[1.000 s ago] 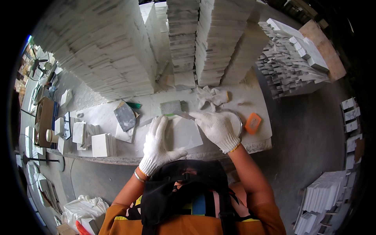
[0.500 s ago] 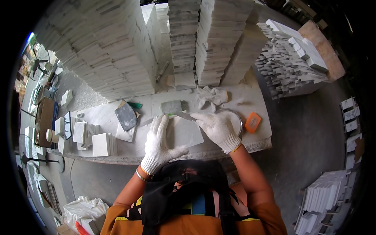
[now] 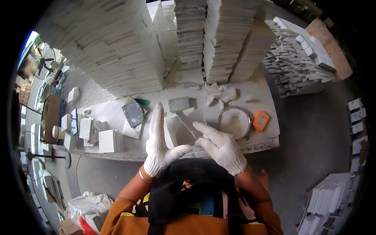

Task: The person applies a white paste to the edges of small square tiles using a putty knife, then smooths the edges with a green sponge and an orange block. They inspect the tiles and stack them on a nearby pile.

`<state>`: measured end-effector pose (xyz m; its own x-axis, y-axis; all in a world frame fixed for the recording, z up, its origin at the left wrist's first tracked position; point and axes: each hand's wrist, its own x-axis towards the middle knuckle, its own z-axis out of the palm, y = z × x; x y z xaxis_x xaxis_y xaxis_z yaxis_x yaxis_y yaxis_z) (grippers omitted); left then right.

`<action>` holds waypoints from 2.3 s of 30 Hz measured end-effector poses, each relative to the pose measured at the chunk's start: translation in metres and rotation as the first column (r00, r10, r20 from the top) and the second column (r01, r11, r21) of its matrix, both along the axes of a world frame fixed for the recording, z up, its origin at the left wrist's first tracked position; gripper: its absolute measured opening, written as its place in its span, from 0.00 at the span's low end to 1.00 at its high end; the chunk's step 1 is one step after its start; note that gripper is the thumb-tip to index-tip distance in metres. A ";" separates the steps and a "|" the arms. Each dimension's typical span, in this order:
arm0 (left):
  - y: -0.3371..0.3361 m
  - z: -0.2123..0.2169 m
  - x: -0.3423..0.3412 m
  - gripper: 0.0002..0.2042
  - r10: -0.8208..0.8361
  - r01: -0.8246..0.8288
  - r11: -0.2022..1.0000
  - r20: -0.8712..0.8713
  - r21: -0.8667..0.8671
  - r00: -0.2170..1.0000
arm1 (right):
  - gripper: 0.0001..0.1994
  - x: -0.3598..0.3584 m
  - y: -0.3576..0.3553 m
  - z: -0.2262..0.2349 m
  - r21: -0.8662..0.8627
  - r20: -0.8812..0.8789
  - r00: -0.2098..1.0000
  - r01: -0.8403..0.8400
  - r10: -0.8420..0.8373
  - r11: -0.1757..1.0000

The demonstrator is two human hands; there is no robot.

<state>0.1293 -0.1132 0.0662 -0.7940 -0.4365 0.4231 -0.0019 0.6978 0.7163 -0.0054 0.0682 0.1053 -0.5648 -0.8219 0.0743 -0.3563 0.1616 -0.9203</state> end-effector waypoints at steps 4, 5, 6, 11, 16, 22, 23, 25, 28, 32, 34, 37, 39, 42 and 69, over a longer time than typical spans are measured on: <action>0.007 0.001 -0.006 0.64 0.060 -0.060 0.998 -0.009 0.013 0.998 | 0.26 0.012 -0.014 0.013 0.081 -0.095 0.992 -0.076 0.083 0.994; 0.008 0.004 -0.001 0.58 0.067 -0.064 0.981 -0.009 0.186 0.998 | 0.27 0.015 -0.017 0.010 0.039 -0.086 0.991 -0.096 0.099 0.995; 0.008 0.002 0.000 0.56 0.099 -0.091 0.981 -0.035 0.172 0.994 | 0.27 0.016 -0.016 0.008 -0.001 -0.081 0.991 -0.109 0.109 0.994; -0.014 -0.027 0.009 0.45 0.382 -0.390 0.920 -0.126 -0.044 0.915 | 0.28 0.015 -0.008 0.011 0.105 -0.060 0.987 -0.141 0.147 0.985; -0.038 -0.019 0.034 0.14 0.495 -0.499 0.861 -0.062 -0.096 0.867 | 0.27 0.006 -0.004 0.005 0.047 0.042 0.997 -0.068 0.066 0.997; -0.009 0.012 0.035 0.10 0.248 -0.224 0.948 -0.083 0.226 0.965 | 0.28 0.002 -0.005 0.012 0.073 -0.025 0.985 -0.169 0.171 0.983; -0.007 0.012 0.030 0.19 0.262 -0.248 0.958 -0.091 0.146 0.961 | 0.28 0.000 -0.001 0.009 0.040 0.008 0.994 -0.110 0.110 0.993; -0.008 0.010 0.024 0.33 0.296 -0.296 0.955 -0.045 0.020 0.954 | 0.27 -0.005 0.009 0.003 -0.018 0.078 0.997 0.021 -0.020 1.000; -0.013 0.006 0.024 0.41 0.332 -0.326 0.942 0.077 -0.084 0.940 | 0.26 -0.022 0.030 0.001 -0.032 0.223 0.941 0.268 -0.254 0.963; -0.013 0.014 0.023 0.43 0.173 -0.148 0.977 0.164 -0.152 0.971 | 0.27 -0.053 0.071 -0.024 0.202 -0.006 0.893 0.441 -0.449 0.874; -0.004 0.026 0.009 0.45 0.043 0.013 0.976 0.248 -0.217 0.968 | 0.25 -0.067 0.091 -0.054 0.342 -0.162 0.888 0.460 -0.430 0.820; 0.013 0.021 -0.020 0.53 -0.089 0.198 0.945 0.379 -0.259 0.921 | 0.23 -0.078 0.106 -0.101 0.437 -0.376 0.863 0.487 -0.338 0.757; 0.016 0.015 -0.036 0.56 -0.091 0.261 0.910 0.460 -0.323 0.883 | 0.22 -0.078 0.101 -0.106 0.536 -0.367 0.890 0.440 -0.271 0.720; 0.015 0.012 -0.048 0.54 -0.060 0.233 0.916 0.460 -0.328 0.886 | 0.21 -0.075 0.095 -0.113 0.591 -0.365 0.906 0.404 -0.214 0.698; 0.036 0.012 -0.039 0.49 -0.446 0.311 -0.073 -0.309 0.948 0.840 | 0.17 -0.061 0.006 0.030 -0.210 -0.550 0.786 0.197 -0.282 0.958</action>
